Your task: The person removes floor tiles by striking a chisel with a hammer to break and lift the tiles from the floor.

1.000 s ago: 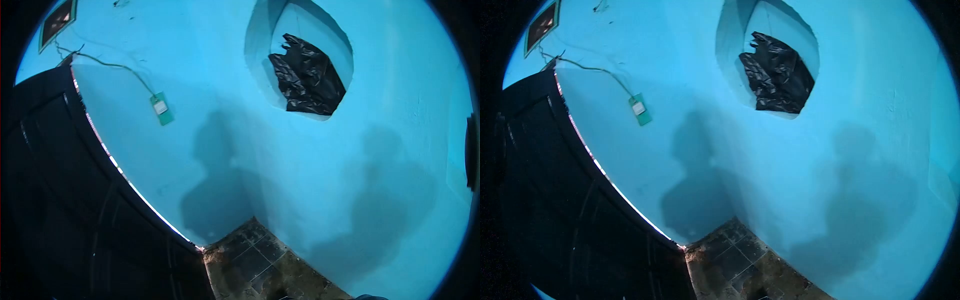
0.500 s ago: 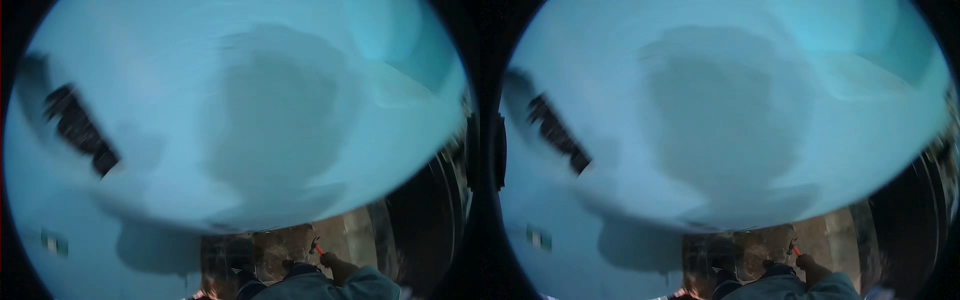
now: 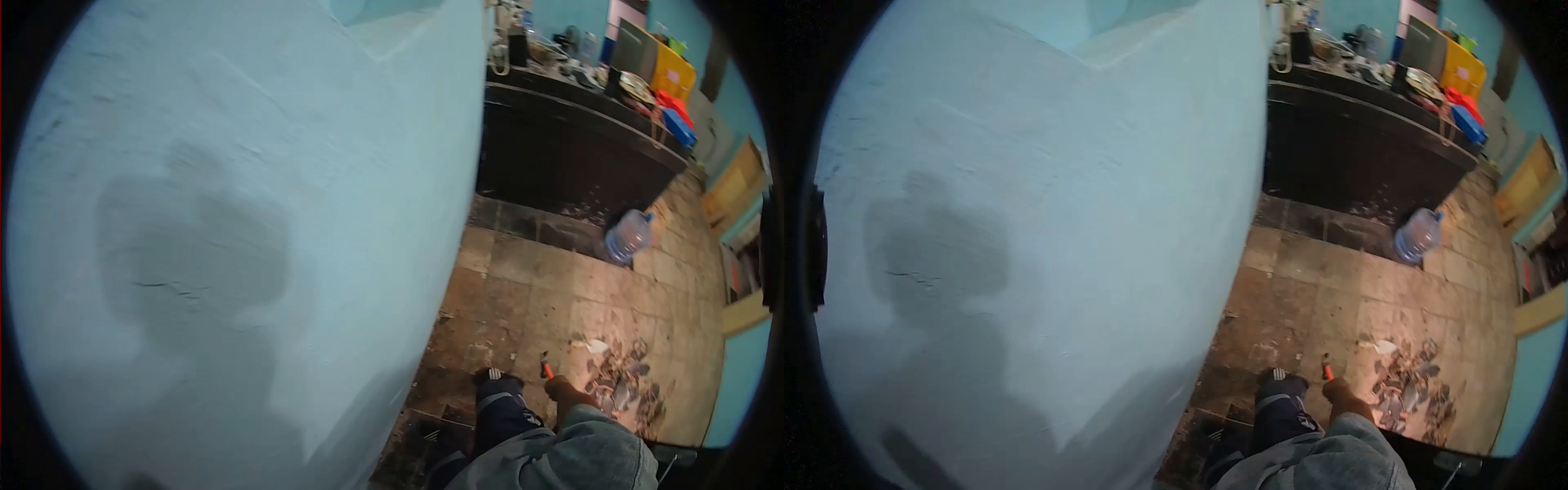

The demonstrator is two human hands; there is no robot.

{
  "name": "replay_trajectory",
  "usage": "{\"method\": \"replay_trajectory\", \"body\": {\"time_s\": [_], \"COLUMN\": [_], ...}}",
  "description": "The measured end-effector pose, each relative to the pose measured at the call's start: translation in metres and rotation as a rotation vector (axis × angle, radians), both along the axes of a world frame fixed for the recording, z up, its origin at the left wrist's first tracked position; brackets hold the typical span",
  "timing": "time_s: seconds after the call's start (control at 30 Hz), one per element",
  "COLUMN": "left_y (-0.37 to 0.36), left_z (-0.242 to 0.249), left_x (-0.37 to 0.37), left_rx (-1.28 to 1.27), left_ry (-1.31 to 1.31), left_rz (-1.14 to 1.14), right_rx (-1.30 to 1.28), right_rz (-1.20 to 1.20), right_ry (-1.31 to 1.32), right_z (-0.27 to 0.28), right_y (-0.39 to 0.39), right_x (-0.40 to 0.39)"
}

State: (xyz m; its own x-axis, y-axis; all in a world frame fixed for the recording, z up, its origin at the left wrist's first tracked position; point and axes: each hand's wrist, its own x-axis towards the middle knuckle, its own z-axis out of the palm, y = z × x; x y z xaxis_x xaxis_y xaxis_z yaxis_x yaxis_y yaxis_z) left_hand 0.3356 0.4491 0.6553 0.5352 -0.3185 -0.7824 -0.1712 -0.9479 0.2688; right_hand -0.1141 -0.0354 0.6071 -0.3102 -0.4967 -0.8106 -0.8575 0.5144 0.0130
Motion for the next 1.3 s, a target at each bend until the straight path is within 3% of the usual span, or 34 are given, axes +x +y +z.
{"method": "replay_trajectory", "body": {"time_s": [0.03,0.1,0.17,0.2,0.23,0.27,0.3,0.33,0.37,0.47,0.6,0.8,0.87,0.97,1.0,1.07,1.13,1.3], "left_y": [0.013,0.049,0.080,0.046,0.013,0.016,-0.060,-0.076,-0.093,-0.139,-0.207,-0.274,-0.276,-0.293,-0.303,-0.297,-0.297,-0.295], "left_z": [-0.011,-0.048,-0.091,-0.055,-0.028,-0.049,0.023,0.015,0.015,-0.002,-0.011,-0.077,-0.120,-0.151,-0.153,-0.214,-0.245,-0.342], "left_x": [0.008,0.028,0.040,0.021,0.017,0.020,0.010,0.008,0.000,-0.016,-0.045,-0.064,-0.067,-0.081,-0.084,-0.091,-0.101,-0.123], "left_rx": [0.014,0.002,-0.048,-0.145,-0.043,-0.180,-0.042,0.067,-0.202,-0.220,-0.383,-0.513,-0.601,-0.560,-0.491,-0.476,-0.451,-0.477], "left_ry": [-0.002,-0.067,-0.191,-0.100,-0.099,-0.095,-0.032,-0.025,-0.096,-0.074,-0.057,0.090,0.102,0.211,0.232,0.290,0.336,0.302], "left_rz": [-0.098,-0.469,-0.785,-0.336,-0.359,-0.408,-0.286,-0.352,-0.322,-0.328,-0.298,-0.233,-0.204,0.007,-0.021,0.045,0.125,-0.034], "right_rx": [0.040,0.063,0.195,0.188,0.182,0.172,0.172,0.156,0.158,0.180,0.193,0.140,0.057,-0.039,-0.045,-0.067,-0.069,-0.050], "right_rz": [0.018,-0.156,0.222,0.439,0.524,0.608,0.429,0.251,-0.046,-0.121,0.012,0.007,-0.097,-0.307,-0.366,-0.386,-0.431,-0.411], "right_ry": [0.024,0.030,0.054,0.013,-0.033,-0.079,-0.076,-0.069,-0.005,0.036,-0.010,-0.035,-0.038,-0.063,-0.070,-0.051,-0.051,-0.091], "right_z": [-0.029,-0.005,-0.039,-0.052,-0.072,-0.091,-0.092,-0.086,-0.047,-0.028,-0.064,-0.073,-0.083,-0.087,-0.086,-0.124,-0.150,-0.230], "right_y": [0.025,0.076,0.119,0.140,0.169,0.197,0.214,0.228,0.219,0.227,0.241,0.229,0.250,0.259,0.263,0.289,0.310,0.336], "right_x": [-0.021,-0.022,-0.045,-0.060,-0.078,-0.096,-0.096,-0.091,-0.059,-0.040,-0.058,-0.047,-0.046,-0.025,-0.020,-0.017,-0.020,-0.055]}}
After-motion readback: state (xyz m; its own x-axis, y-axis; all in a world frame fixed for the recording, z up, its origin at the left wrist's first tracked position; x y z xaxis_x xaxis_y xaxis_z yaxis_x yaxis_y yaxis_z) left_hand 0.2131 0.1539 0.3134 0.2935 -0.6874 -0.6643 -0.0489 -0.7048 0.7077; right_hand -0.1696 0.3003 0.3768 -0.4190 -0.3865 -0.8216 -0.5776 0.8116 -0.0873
